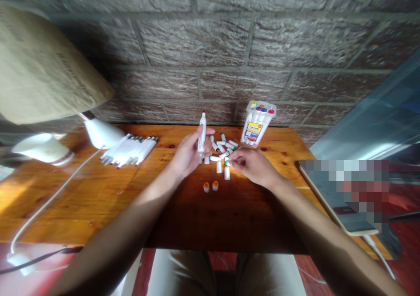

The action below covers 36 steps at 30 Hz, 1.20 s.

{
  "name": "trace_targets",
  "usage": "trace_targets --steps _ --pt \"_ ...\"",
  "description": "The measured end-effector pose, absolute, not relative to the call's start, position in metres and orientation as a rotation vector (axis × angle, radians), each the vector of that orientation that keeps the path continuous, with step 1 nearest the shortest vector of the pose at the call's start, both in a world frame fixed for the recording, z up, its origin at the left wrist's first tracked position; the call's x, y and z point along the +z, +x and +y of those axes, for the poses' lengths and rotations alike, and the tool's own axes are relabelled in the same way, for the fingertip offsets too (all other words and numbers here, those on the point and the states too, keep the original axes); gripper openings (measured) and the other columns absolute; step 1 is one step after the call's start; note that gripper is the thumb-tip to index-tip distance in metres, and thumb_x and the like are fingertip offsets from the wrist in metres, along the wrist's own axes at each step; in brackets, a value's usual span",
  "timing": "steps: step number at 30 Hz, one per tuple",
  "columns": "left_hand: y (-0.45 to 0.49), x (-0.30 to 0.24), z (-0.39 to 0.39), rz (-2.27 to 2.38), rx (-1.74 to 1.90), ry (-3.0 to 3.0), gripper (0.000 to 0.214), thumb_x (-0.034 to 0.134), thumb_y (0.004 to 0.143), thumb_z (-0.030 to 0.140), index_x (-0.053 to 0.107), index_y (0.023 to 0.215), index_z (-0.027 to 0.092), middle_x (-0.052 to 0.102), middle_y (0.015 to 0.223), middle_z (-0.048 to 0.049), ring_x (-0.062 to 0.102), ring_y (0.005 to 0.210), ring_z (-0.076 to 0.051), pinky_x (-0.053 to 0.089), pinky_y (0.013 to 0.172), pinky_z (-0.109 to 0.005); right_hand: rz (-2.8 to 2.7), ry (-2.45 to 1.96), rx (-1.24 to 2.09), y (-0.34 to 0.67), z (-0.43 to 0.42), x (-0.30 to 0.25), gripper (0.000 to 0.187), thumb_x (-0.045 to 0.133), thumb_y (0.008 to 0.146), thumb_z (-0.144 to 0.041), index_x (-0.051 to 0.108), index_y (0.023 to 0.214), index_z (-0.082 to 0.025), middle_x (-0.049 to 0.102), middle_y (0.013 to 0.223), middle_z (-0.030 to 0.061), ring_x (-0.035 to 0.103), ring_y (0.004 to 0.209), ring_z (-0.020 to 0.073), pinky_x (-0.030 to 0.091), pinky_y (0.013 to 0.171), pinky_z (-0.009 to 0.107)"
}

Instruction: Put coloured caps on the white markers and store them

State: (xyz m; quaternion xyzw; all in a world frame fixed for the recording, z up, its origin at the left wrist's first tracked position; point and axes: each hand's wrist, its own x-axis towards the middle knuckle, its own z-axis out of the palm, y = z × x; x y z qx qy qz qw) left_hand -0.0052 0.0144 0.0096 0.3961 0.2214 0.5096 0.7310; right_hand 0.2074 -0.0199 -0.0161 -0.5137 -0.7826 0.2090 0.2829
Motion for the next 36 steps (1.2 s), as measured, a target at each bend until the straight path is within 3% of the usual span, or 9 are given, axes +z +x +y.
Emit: trace_targets --steps 8,17,25,30,36 --pt "-0.004 0.006 0.009 0.473 1.058 0.938 0.031 0.080 0.079 0.040 0.073 0.092 0.013 0.063 0.064 -0.0006 0.058 0.055 -0.010 0.049 0.054 -0.021 -2.195 -1.272 0.661 0.204 -0.026 -0.012 0.015 0.068 0.089 -0.035 0.076 0.087 -0.023 0.075 0.078 0.0030 0.065 0.067 0.0178 0.045 0.066 0.032" --pt "-0.001 0.004 0.009 0.427 1.044 0.914 0.028 0.083 0.076 0.033 0.073 0.092 0.012 0.073 0.075 -0.0046 0.068 0.067 -0.014 0.053 0.061 -0.022 -2.209 -1.284 0.735 0.201 -0.027 -0.014 0.009 0.072 0.085 -0.030 0.077 0.091 -0.025 0.074 0.076 0.0026 0.064 0.066 0.0178 0.043 0.065 0.032" --pt "-0.002 0.003 0.001 0.388 0.895 0.994 0.031 0.086 0.072 0.035 0.074 0.089 0.012 0.075 0.077 -0.0077 0.071 0.069 -0.018 0.057 0.066 -0.027 -2.223 -1.277 0.719 0.202 -0.027 -0.010 0.010 0.067 0.087 -0.023 0.076 0.092 -0.022 0.074 0.079 0.0033 0.063 0.068 0.0175 0.043 0.067 0.032" --pt "-0.002 0.006 -0.005 0.319 0.772 1.141 0.033 0.084 0.074 0.043 0.073 0.084 0.014 0.071 0.067 -0.0051 0.068 0.059 -0.014 0.053 0.059 -0.022 -2.210 -1.270 0.724 0.201 -0.028 -0.007 0.011 0.066 0.087 -0.021 0.072 0.078 -0.021 0.072 0.075 0.0029 0.062 0.065 0.0168 0.044 0.066 0.031" --pt "-0.003 0.003 -0.005 0.290 0.751 1.305 0.038 0.078 0.080 0.048 0.072 0.089 0.012 0.072 0.069 -0.0060 0.066 0.058 -0.013 0.048 0.055 -0.020 -2.223 -1.222 0.731 0.199 -0.030 -0.002 0.019 0.064 0.088 -0.014 0.069 0.070 -0.020 0.077 0.083 0.0050 0.069 0.075 0.0192 0.050 0.072 0.032"
